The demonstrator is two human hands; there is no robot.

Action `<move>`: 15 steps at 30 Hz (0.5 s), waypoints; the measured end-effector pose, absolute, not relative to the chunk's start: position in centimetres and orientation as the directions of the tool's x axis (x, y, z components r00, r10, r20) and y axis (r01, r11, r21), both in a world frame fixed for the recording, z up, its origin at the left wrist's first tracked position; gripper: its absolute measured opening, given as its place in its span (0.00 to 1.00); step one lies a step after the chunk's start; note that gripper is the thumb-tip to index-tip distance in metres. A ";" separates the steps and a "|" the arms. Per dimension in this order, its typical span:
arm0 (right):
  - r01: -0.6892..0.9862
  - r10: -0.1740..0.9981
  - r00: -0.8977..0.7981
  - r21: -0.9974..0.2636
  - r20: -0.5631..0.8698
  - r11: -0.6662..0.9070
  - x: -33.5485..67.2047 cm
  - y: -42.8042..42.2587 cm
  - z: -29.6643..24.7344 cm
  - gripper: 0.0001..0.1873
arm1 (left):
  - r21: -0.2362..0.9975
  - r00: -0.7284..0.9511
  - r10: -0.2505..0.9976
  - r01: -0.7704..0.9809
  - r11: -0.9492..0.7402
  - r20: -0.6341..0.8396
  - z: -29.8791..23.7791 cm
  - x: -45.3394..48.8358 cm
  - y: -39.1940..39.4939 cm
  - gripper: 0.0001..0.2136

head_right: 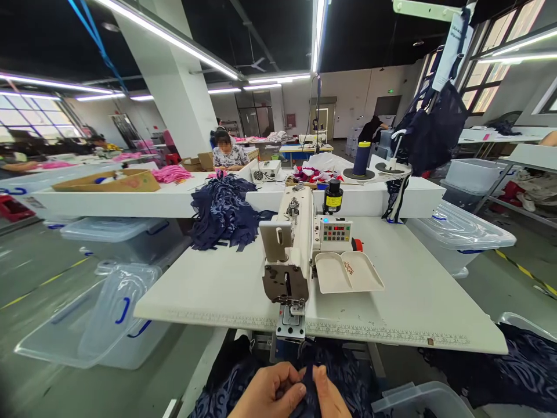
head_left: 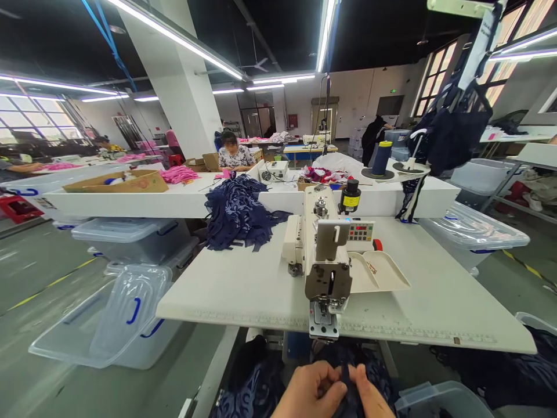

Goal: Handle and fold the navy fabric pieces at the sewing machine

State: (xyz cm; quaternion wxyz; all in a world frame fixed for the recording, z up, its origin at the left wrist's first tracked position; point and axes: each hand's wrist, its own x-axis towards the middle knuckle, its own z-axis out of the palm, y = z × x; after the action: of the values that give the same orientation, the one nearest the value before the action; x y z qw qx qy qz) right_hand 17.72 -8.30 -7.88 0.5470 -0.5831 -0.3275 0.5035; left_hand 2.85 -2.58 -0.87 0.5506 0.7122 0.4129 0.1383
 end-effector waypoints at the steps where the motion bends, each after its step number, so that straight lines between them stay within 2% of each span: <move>1: -0.153 0.942 0.271 -0.975 -0.197 -0.160 17.8 -8.3 -7.4 0.32 | 0.899 0.623 0.741 0.433 -0.059 -0.251 -0.6 3.0 -2.6 0.08; 5: -0.130 0.965 0.241 -0.989 -0.103 -0.073 19.0 -7.0 -4.9 0.28 | 0.894 0.650 0.741 0.418 -0.163 -0.168 0.7 3.3 -2.4 0.05; 7: -0.141 0.968 0.236 -0.989 -0.083 -0.050 19.6 -5.8 -3.6 0.27 | 0.848 0.644 0.764 0.429 -0.313 -0.043 1.6 3.1 -2.1 0.03; 9: -0.110 0.970 0.239 -0.994 -0.029 -0.002 20.0 -4.3 -2.5 0.24 | 0.760 0.632 0.765 0.436 -0.483 0.123 2.3 2.7 -1.7 0.07; 12: 0.014 0.960 0.254 -0.993 0.118 0.118 20.1 -1.8 -1.5 0.21 | 0.526 0.672 0.658 0.444 -0.725 0.340 1.9 2.1 -0.8 0.14; 15: 0.186 0.955 0.210 -0.968 0.208 0.169 20.0 0.3 -1.3 0.16 | 0.107 0.718 0.466 0.486 -0.867 0.516 -0.5 1.9 0.2 0.17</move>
State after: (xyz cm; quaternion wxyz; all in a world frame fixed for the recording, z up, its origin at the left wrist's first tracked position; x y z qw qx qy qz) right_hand 19.99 0.31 -1.29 0.5562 -0.5438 -0.5247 0.3459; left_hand 1.92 0.18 -0.54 -0.0183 0.9267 0.2570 0.2735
